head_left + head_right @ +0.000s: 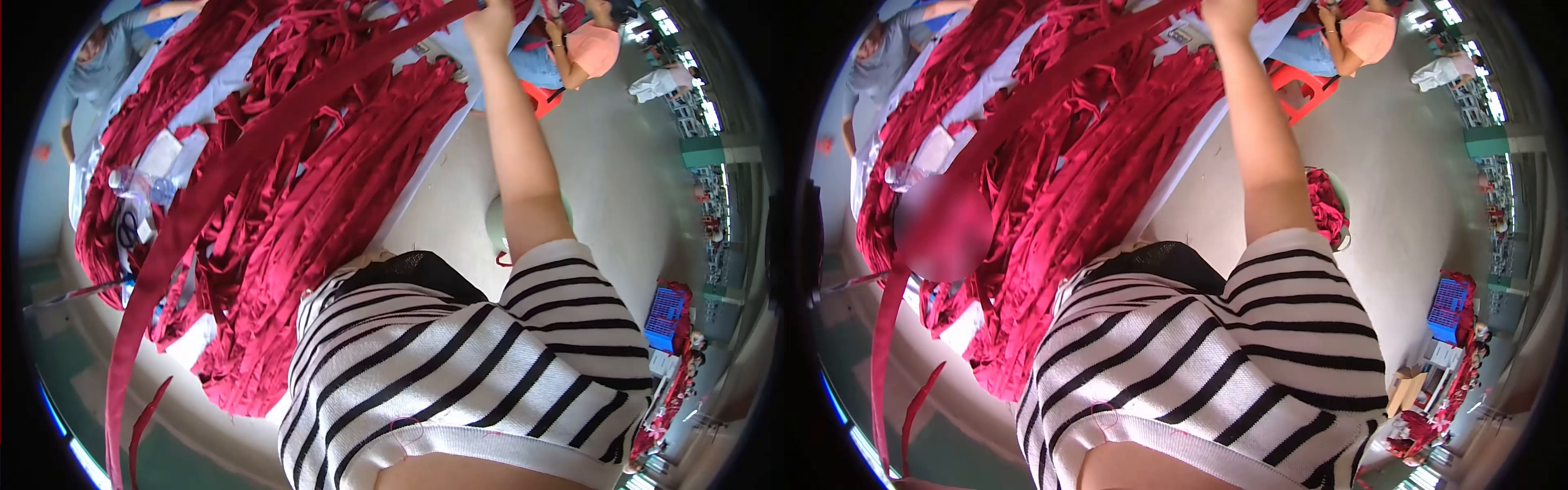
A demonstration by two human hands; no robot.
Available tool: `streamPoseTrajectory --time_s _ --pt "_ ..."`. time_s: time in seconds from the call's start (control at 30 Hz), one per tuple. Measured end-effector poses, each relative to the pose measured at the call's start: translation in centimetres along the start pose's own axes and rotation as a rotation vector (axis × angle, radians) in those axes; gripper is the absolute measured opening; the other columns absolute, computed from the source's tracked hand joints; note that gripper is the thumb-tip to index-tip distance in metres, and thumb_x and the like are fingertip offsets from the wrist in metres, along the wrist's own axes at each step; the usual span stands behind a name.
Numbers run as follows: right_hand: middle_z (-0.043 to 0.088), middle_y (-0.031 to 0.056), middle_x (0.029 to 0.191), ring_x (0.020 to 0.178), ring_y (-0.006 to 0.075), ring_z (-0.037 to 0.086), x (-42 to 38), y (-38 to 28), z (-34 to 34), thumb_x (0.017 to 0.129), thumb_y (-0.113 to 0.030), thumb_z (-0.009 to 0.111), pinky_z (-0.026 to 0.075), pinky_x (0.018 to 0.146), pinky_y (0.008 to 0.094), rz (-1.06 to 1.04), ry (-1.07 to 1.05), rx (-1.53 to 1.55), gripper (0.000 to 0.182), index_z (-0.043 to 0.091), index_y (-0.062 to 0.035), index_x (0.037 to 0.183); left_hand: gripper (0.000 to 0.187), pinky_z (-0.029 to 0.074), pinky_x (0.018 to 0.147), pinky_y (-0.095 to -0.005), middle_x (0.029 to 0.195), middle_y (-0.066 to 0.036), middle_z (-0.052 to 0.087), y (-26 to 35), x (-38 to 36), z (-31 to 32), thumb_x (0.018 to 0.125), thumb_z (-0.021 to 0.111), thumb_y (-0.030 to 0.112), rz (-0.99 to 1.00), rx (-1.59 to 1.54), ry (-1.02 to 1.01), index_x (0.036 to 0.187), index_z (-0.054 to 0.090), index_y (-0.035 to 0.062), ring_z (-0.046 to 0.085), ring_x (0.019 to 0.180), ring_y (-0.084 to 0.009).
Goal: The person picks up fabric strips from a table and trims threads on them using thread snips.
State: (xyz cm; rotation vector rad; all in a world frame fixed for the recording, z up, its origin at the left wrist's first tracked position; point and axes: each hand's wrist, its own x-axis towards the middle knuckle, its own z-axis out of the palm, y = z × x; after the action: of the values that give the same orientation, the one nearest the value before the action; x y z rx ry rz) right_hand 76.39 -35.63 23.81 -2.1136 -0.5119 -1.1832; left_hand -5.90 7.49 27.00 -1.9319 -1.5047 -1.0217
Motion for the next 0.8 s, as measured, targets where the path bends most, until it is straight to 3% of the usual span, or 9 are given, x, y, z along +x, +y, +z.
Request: streamPoseTrajectory --time_s 0.03,0.13,0.17,0.23,0.3,0.47,0.57,0.7,0.8 --pt "0.049 0.01 0.064 0.058 0.0253 0.048 0.4 -0.6 -0.5 0.075 -0.02 0.063 0.039 0.051 0.0351 -0.036 0.077 -0.09 0.02 0.05 -0.0053 0.07 0.026 0.045 0.07 -0.0374 0.087 -0.016 0.061 -0.9 0.0 -0.3 0.085 0.051 0.024 -0.007 0.02 -0.012 0.09 0.062 0.0005 0.057 0.078 -0.0311" --pt "0.05 0.0154 0.066 0.07 0.0335 0.048 -1.0 2.7 0.8 0.072 -0.022 0.065 0.04 0.066 0.0398 -0.004 -0.066 0.042 0.026 0.049 -0.0011 0.069 0.027 0.046 0.071 -0.036 0.089 -0.016 0.062 -2.9 -0.2 -0.2 0.086 0.05 0.024 -0.01 0.064 -0.093 0.092 0.062 0.0009 0.058 0.079 -0.0305" --pt "0.053 0.0152 0.074 0.073 0.0311 0.054 -2.0 0.8 -0.3 0.07 -0.023 0.067 0.042 0.066 0.0403 0.06 -0.276 -0.097 0.026 0.052 -0.0021 0.071 0.028 0.046 0.071 -0.0355 0.09 -0.016 0.062 -3.0 -0.5 0.2 0.086 0.049 0.025 -0.005 0.076 -0.128 0.093 0.062 0.001 0.058 0.08 -0.0303" --pt "0.061 0.0126 0.086 0.081 0.0313 0.058 -5.2 4.8 2.2 0.07 -0.028 0.068 0.044 0.071 0.0358 0.054 -0.373 -0.064 0.028 0.06 -0.0097 0.09 0.028 0.046 0.071 -0.0345 0.091 -0.015 0.062 -3.2 -2.0 1.4 0.087 0.049 0.025 -0.001 0.067 -0.214 0.094 0.062 0.0013 0.059 0.08 -0.0298" --pt "0.062 0.0141 0.087 0.087 0.0333 0.058 -7.6 5.9 3.1 0.071 -0.019 0.06 0.045 0.071 0.0377 0.288 -0.605 -0.241 0.024 0.059 -0.0121 0.094 0.029 0.047 0.071 -0.0336 0.092 -0.015 0.062 -3.1 -4.3 3.2 0.087 0.048 0.025 -0.021 0.022 -0.366 0.096 0.062 0.0015 0.059 0.081 -0.0294" --pt "0.062 0.0141 0.086 0.085 0.0335 0.058 -10.8 10.3 5.9 0.07 -0.018 0.057 0.045 0.071 0.0396 0.264 -0.695 -0.339 0.025 0.059 -0.0128 0.094 0.032 0.046 0.073 -0.0351 0.094 -0.016 0.062 -0.8 -11.3 6.6 0.088 0.047 0.027 -0.047 -0.033 -0.675 0.097 0.061 -0.0005 0.059 0.082 -0.0301" --pt "0.056 0.0163 0.108 0.096 0.0324 0.055 -10.3 11.7 7.1 0.067 -0.015 0.06 0.045 0.078 0.0399 0.267 -0.836 -0.443 0.042 0.052 -0.0141 0.108 0.033 0.046 0.072 -0.0355 0.092 -0.016 0.062 0.1 -13.8 7.1 0.088 0.047 0.028 -0.145 0.015 -0.778 0.096 0.06 -0.0012 0.059 0.082 -0.0311" --pt "0.05 0.0205 0.114 0.102 0.0335 0.052 -10.3 15.7 8.3 0.065 -0.019 0.066 0.044 0.084 0.0379 0.566 -0.845 -0.573 0.057 0.045 -0.0067 0.117 0.033 0.046 0.067 -0.037 0.088 -0.016 0.062 0.5 -15.3 8.2 0.087 0.049 0.029 -0.077 0.026 -0.959 0.094 0.06 -0.0015 0.059 0.078 -0.032" --pt "0.056 0.0128 0.104 0.094 0.0293 0.054 -12.8 21.4 9.0 0.069 -0.027 0.068 0.042 0.083 0.04 0.989 -0.737 -0.061 0.052 0.05 -0.0046 0.112 0.033 0.046 0.065 -0.0385 0.086 -0.017 0.061 1.3 -16.0 8.5 0.087 0.049 0.028 -0.038 -0.004 -0.982 0.095 0.059 -0.002 0.058 0.075 -0.0327"
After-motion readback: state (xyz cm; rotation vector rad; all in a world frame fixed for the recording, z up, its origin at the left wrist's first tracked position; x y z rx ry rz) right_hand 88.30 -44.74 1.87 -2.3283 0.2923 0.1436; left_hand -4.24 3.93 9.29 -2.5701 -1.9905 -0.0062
